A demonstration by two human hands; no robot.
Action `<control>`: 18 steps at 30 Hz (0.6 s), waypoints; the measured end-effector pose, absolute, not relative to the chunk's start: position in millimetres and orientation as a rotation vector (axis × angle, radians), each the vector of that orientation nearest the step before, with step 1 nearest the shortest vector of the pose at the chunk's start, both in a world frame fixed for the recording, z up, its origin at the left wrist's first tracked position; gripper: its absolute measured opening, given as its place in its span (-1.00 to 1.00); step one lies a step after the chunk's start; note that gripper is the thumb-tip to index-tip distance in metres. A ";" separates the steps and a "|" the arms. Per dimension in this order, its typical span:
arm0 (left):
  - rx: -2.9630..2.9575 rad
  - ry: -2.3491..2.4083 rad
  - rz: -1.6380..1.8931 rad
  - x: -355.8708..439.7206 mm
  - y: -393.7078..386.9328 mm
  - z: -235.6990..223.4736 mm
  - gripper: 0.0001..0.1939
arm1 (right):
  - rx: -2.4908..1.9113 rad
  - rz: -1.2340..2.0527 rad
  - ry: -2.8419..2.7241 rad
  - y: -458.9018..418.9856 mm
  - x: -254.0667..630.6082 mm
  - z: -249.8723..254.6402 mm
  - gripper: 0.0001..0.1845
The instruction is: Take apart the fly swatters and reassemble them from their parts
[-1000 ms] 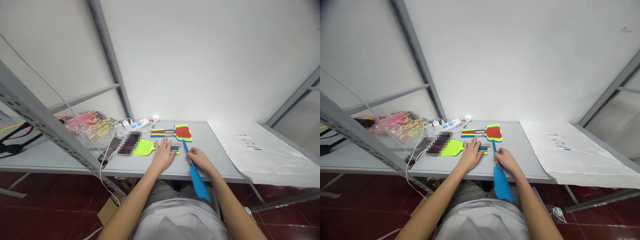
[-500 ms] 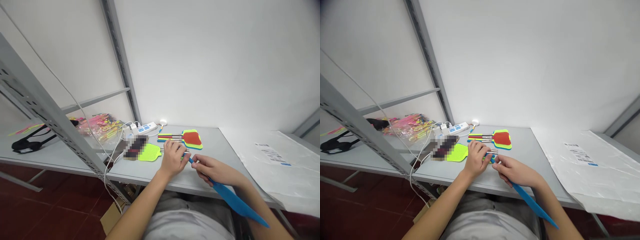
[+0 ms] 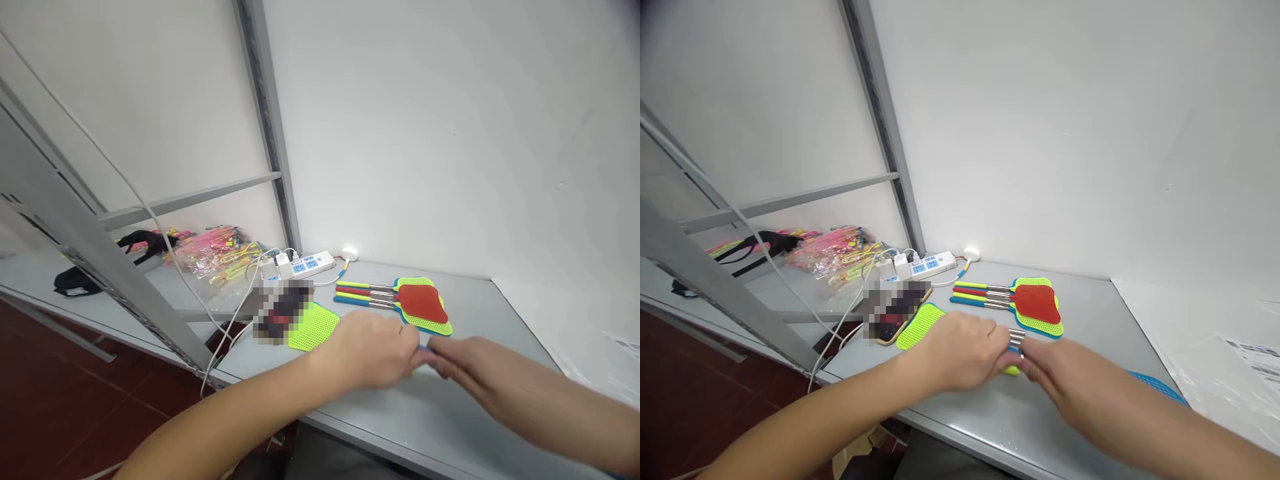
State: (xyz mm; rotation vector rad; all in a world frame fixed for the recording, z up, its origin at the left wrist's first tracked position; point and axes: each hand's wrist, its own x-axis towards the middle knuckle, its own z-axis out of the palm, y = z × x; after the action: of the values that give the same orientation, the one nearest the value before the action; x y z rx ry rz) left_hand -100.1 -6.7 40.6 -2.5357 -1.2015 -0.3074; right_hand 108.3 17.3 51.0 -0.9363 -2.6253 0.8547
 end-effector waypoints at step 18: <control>-3.595 -1.639 -0.094 -109.7 -57.6 43.3 -0.58 | -0.506 -0.610 -2.802 -45.2 121.7 32.4 -0.74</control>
State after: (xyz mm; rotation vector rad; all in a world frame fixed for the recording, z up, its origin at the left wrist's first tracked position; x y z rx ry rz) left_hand -109.7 -57.6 43.3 -3.5954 -1.6389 -0.0940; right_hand 121.7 -45.2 32.4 -0.5057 -2.8016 -0.6095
